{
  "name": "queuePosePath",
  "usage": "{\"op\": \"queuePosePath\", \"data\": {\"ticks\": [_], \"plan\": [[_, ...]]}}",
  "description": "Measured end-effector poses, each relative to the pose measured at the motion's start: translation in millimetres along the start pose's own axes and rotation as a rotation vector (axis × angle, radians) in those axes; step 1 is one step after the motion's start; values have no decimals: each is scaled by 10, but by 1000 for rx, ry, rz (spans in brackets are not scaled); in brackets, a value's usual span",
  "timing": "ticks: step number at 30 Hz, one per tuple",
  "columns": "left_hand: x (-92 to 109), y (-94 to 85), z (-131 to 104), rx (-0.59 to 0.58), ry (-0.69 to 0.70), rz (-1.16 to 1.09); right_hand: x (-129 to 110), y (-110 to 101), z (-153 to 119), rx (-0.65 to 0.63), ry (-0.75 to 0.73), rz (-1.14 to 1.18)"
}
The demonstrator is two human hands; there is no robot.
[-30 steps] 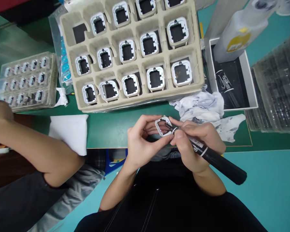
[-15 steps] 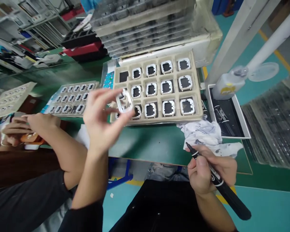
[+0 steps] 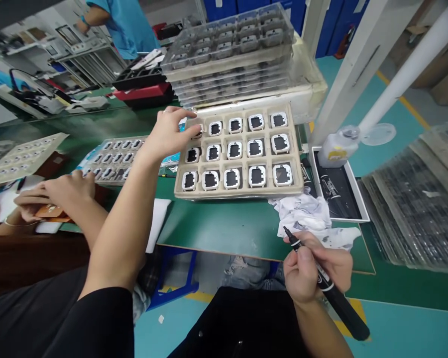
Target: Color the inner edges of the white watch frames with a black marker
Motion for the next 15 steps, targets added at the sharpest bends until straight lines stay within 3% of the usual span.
{"op": "queuePosePath", "data": {"ticks": [3,7,13,14,15], "plan": [[308,159,84,2,59,-38,-44,0,15,85,-31,32],[662,434,197,-281,36,102,-117,41,16,133,-87,42],[762,455,276,-516,62,479,-189,94,51,125,-88,-27],[790,449,285,-477,72,415,-211,101,63,133,-105,-11],[847,428,297,-364,92,243,-231,109,76,142,-119,6]]}}
Point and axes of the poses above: each hand's wrist, its own z-axis towards the middle knuckle, its own y-axis out of the palm, x = y × z, the point moved 4 cm from there along z, towards the middle knuckle, and after that the axes turned 3 degrees about y, right-handed, at the moved point
